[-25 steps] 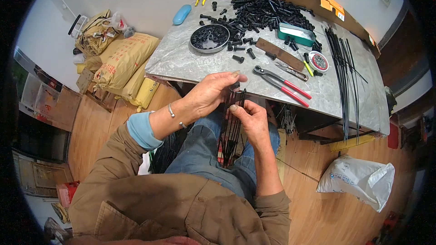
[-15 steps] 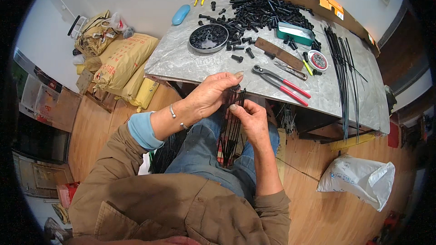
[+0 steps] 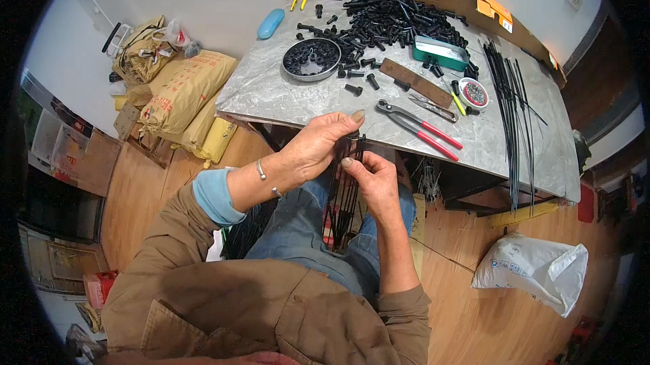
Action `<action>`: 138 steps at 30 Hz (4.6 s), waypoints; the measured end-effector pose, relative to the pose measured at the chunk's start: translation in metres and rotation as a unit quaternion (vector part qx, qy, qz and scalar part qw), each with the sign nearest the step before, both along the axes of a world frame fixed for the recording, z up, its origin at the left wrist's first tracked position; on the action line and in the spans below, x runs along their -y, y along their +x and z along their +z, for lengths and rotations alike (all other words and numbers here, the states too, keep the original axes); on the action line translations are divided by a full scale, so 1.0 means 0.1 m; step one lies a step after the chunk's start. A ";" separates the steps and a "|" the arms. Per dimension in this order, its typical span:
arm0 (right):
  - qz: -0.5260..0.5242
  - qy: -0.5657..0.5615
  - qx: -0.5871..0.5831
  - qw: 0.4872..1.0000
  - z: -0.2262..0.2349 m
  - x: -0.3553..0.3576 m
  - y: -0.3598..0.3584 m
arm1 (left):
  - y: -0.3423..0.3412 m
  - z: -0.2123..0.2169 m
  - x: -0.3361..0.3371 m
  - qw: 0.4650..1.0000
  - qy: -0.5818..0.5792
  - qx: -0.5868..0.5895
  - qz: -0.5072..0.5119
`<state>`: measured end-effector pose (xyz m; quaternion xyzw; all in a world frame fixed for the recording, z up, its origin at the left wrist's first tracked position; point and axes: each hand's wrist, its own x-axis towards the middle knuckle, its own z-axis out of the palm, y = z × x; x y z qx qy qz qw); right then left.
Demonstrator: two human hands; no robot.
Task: Assembling plastic components onto metal rods and securing them using manual tools on a workbench.
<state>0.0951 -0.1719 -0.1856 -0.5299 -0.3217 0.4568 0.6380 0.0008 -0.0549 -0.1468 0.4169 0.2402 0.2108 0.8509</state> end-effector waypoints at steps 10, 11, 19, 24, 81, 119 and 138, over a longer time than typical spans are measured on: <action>-0.021 0.001 -0.026 0.999 -0.03 -0.01 -0.05 | -0.06 0.04 -0.07 0.988 0.150 -0.044 -0.004; -0.025 -0.004 -0.023 0.999 -0.03 0.00 -0.04 | -0.09 0.08 -0.09 0.981 0.183 -0.062 -0.032; -0.044 0.007 -0.048 0.998 -0.08 0.01 0.02 | -0.15 0.02 -0.06 0.963 0.260 -0.017 -0.069; -0.042 0.018 0.037 0.998 -0.06 0.04 0.06 | -0.19 0.06 -0.11 0.964 0.259 -0.005 -0.065; -0.117 0.028 0.073 0.990 -0.06 -0.04 -0.36 | -0.32 0.16 0.39 0.830 0.509 -0.164 0.160; -0.182 0.069 0.220 0.956 0.40 0.06 -0.03 | -0.41 0.01 0.11 0.979 0.158 0.127 -0.002; -0.155 0.088 0.301 0.937 0.43 -0.19 -0.16 | -0.33 -0.18 0.20 0.964 0.246 0.071 0.074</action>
